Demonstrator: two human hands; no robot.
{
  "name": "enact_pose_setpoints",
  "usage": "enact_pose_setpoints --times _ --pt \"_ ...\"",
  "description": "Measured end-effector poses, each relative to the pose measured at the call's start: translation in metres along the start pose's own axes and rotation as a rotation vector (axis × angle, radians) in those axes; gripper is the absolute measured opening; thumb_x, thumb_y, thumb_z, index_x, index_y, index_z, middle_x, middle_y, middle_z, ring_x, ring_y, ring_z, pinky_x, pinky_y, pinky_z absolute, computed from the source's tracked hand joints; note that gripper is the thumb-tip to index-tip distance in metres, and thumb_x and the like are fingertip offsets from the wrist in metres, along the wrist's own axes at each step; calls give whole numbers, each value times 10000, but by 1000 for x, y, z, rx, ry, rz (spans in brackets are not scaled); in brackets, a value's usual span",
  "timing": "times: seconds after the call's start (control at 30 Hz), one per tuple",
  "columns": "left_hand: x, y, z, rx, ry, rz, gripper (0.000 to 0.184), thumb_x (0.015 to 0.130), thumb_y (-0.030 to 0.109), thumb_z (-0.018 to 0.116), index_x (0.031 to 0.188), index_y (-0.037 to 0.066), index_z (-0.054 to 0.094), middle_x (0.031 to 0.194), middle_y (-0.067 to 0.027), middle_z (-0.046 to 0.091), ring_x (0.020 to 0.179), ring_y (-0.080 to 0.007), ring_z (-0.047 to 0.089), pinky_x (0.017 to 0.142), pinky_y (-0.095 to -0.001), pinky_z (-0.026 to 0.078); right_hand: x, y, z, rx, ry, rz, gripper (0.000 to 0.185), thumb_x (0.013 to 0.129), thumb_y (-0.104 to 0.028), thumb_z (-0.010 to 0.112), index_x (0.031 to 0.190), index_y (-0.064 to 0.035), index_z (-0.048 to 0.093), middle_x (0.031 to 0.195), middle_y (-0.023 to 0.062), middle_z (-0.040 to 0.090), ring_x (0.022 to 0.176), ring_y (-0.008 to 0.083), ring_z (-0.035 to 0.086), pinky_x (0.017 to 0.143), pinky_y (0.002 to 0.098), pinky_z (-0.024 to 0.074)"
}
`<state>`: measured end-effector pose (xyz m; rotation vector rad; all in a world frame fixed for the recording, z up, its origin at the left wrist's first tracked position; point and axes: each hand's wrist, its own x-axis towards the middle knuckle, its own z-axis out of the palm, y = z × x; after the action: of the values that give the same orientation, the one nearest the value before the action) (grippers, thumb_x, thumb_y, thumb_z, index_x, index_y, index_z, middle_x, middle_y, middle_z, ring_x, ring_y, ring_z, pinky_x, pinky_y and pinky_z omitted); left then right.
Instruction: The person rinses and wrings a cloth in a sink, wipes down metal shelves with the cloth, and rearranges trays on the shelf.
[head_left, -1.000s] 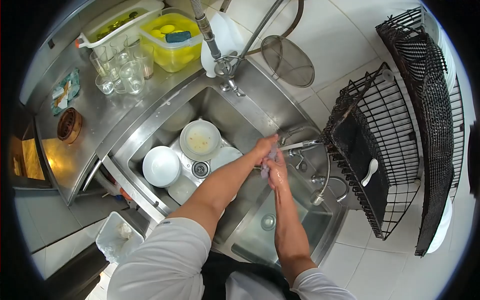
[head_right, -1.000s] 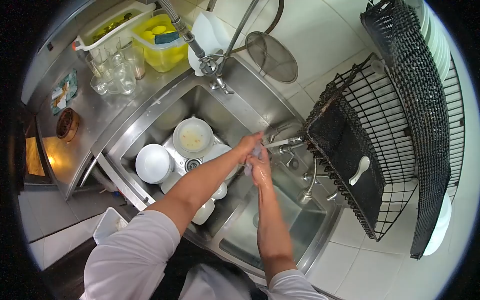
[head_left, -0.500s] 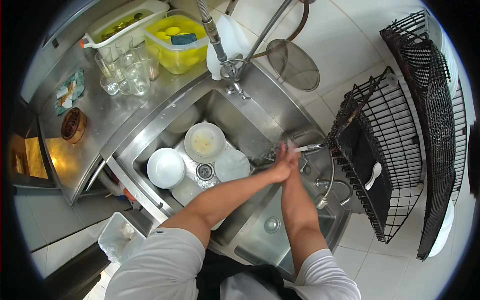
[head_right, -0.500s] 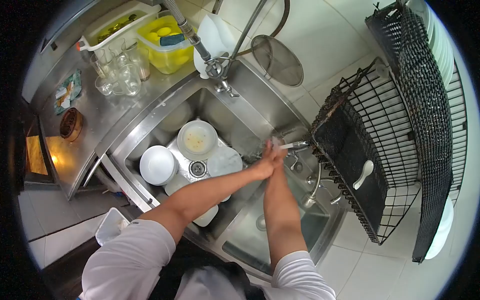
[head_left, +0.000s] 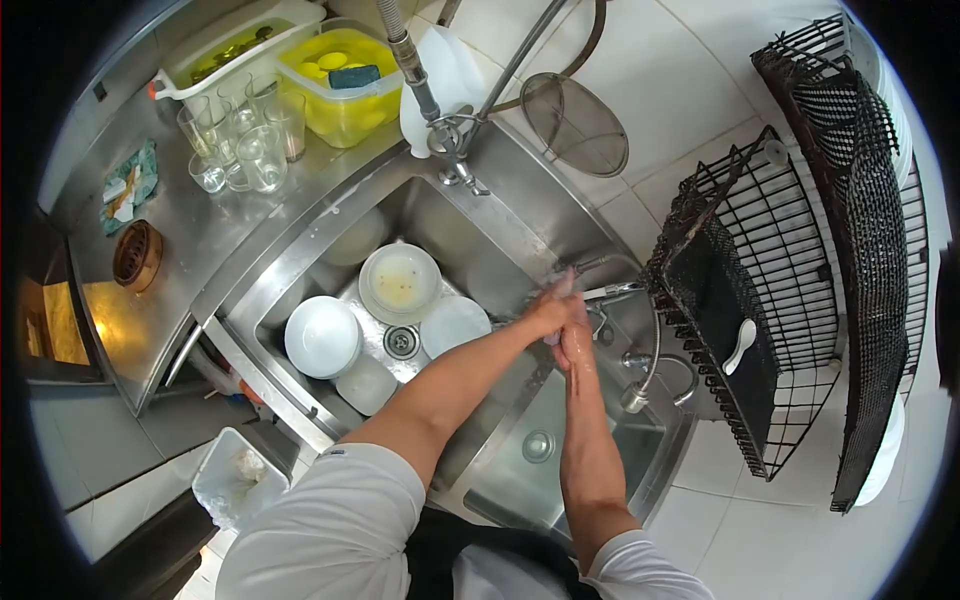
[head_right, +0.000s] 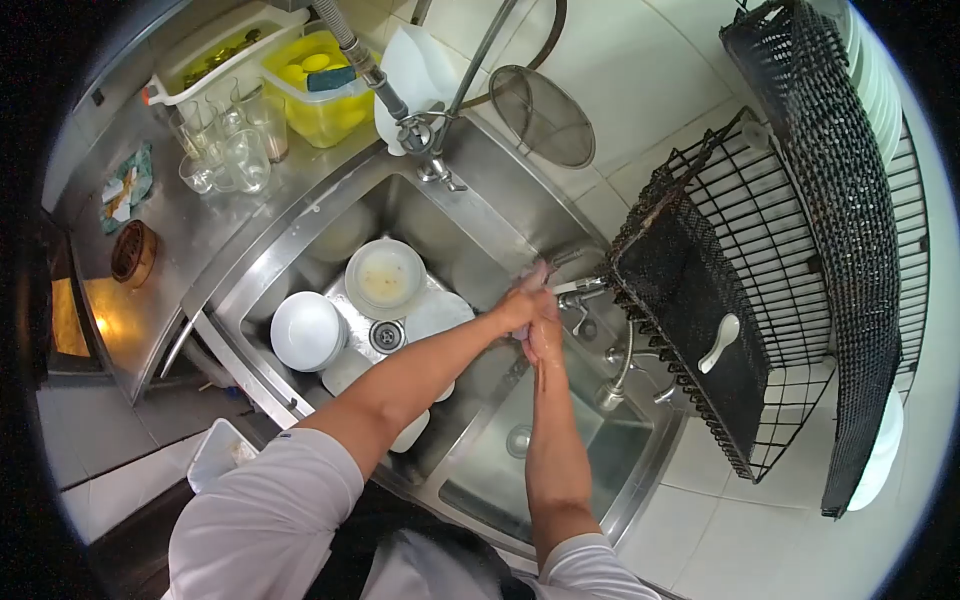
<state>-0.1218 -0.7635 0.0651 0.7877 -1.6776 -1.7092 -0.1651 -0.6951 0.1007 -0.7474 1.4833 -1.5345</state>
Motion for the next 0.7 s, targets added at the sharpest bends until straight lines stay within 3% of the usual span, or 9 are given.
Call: enact_pose_setpoints --times 0.1,0.2,0.3,0.37,0.47,0.53,0.57,0.67,0.7 --pt "8 -1 -14 -598 -8 -348 555 892 426 452 1320 75 420 1201 -184 534 1069 -320 535 905 -433 415 1 -1 6 -38 14 57 340 910 -212 506 1210 -54 481 980 65 610 786 156 597 664 290 500" --pt "3 -5 -38 -1150 -120 -485 461 901 398 458 1179 37 529 1101 -136 575 961 -255 564 830 -392 447 13 9 20 197 70 145 298 883 -232 550 1111 -40 554 929 49 620 717 153 595 608 291 496" --pt "-11 5 -27 -1042 101 -571 412 908 350 463 1128 9 537 1083 -133 579 959 -240 558 844 -373 431 35 15 22 342 217 265 257 869 -252 567 1022 -47 601 855 54 624 689 171 598 596 311 493" --pt "-24 19 -15 -787 208 -321 409 912 324 457 1160 4 510 1104 -124 573 990 -237 544 877 -375 409 62 31 -3 281 342 293 236 863 -268 578 990 -74 618 806 52 618 694 186 603 600 330 493" --pt "-20 2 18 -419 167 -146 532 919 312 424 1350 28 295 1331 -177 387 1265 -300 313 1024 -382 283 77 15 -15 -305 592 192 213 872 -247 542 948 -64 622 745 44 603 633 188 595 567 349 493" --pt "-31 17 33 -101 216 -17 607 923 323 407 1417 61 170 1437 -206 236 1363 -329 135 1081 -373 199 115 72 -78 -142 452 166 225 865 -161 487 1027 -36 580 846 51 609 725 184 605 653 336 503" --pt "-31 19 28 -45 41 -32 672 903 338 430 1441 92 110 1470 -259 8 1378 -346 -49 1107 -351 122 106 67 -75 50 421 162 232 867 -156 479 1040 -33 572 871 58 609 744 187 606 666 340 502" --pt "-30 40 15 7 90 -92 708 886 386 470 1439 100 133 1463 -275 17 1377 -351 -50 1110 -359 103 63 49 -44 427 259 145 256 872 -143 457 1079 -23 547 947 80 609 802 197 608 708 349 500" --pt "-27 46 9 131 55 -116 710 884 401 477 1433 88 153 1431 -275 118 1355 -355 57 1089 -371 164 52 42 -37 476 186 136 264 874 -139 450 1092 -20 539 972 87 609 822 201 608 721 352 499"
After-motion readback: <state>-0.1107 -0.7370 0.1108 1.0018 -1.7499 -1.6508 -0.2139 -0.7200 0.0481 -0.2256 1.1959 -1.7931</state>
